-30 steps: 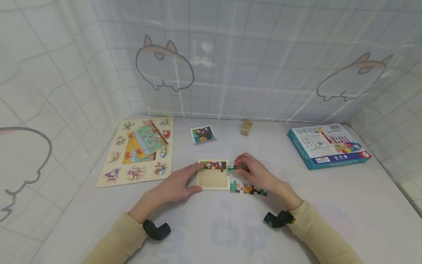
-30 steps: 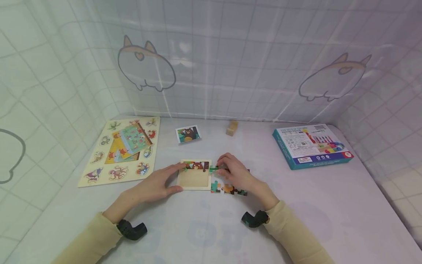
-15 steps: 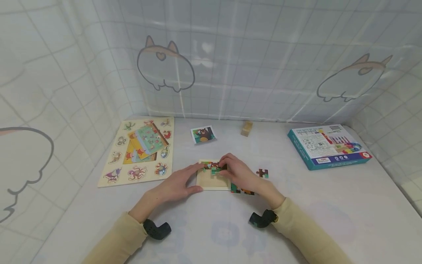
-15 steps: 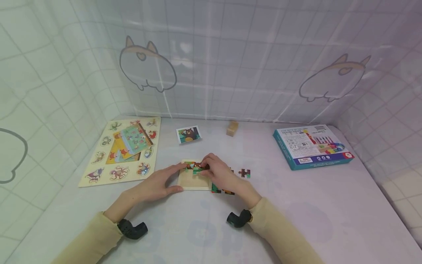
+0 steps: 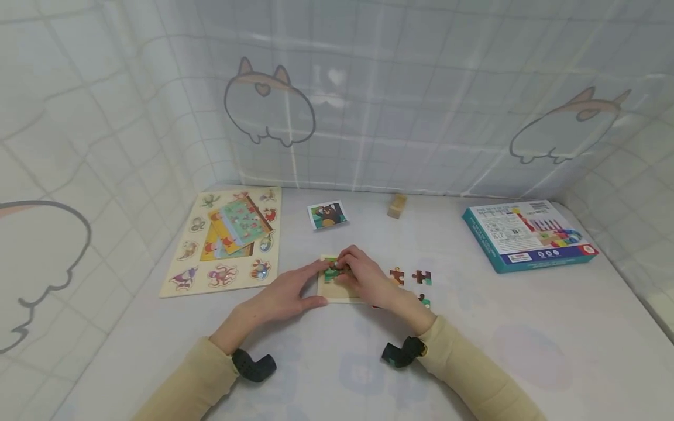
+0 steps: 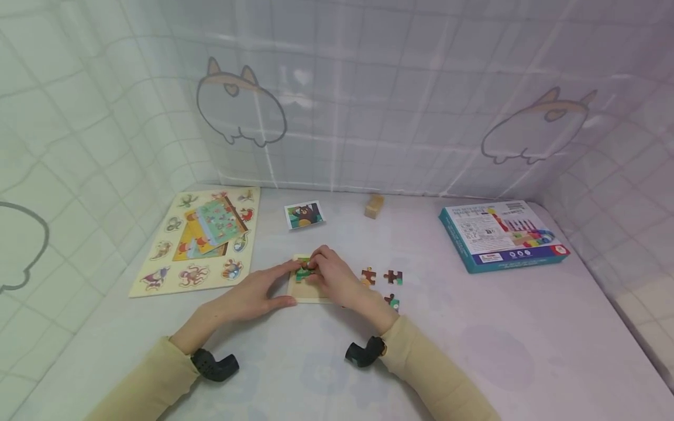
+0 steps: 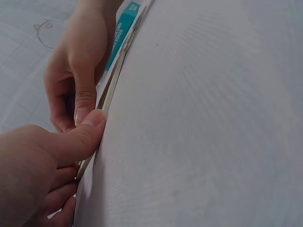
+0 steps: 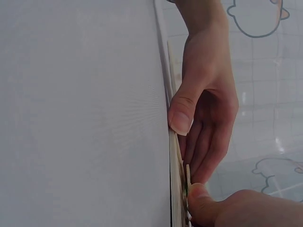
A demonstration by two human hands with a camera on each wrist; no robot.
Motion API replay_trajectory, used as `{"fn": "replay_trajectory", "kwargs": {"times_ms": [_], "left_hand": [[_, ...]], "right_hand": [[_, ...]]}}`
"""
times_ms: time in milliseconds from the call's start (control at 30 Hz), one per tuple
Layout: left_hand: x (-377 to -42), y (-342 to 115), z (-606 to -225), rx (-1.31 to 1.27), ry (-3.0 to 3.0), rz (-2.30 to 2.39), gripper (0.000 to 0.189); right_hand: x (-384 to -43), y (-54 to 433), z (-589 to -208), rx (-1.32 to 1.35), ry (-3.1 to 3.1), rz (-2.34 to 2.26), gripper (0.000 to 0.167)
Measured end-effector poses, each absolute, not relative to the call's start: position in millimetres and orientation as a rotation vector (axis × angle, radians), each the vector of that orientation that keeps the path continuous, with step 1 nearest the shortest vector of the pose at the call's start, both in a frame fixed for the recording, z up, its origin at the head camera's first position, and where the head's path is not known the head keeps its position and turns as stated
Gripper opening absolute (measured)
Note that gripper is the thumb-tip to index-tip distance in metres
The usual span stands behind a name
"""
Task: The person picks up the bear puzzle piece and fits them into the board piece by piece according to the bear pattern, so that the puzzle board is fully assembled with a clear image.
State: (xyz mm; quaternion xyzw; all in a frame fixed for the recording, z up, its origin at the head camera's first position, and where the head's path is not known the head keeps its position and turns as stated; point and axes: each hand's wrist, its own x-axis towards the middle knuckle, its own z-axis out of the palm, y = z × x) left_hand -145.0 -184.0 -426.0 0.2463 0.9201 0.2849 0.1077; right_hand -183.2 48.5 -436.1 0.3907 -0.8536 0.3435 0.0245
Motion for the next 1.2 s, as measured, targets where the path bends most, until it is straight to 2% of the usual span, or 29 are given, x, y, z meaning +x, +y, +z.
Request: {"fn": "replay_trajectory", "kwargs": {"times_ms": [700,1200], "left_hand": [[-143.2,-182.5,-424.6,0.699,2.727,0.794,0.070],[-141.6,-180.0,-423.8,0.814,2.780,0.662,0.066]], "right_hand": [[-182.8,45.2,-441.5,1.124,-2.644,1.007,0.014],[-182.8,43.9,-442.0,1.075,-2.677,1.066,0.008]]}}
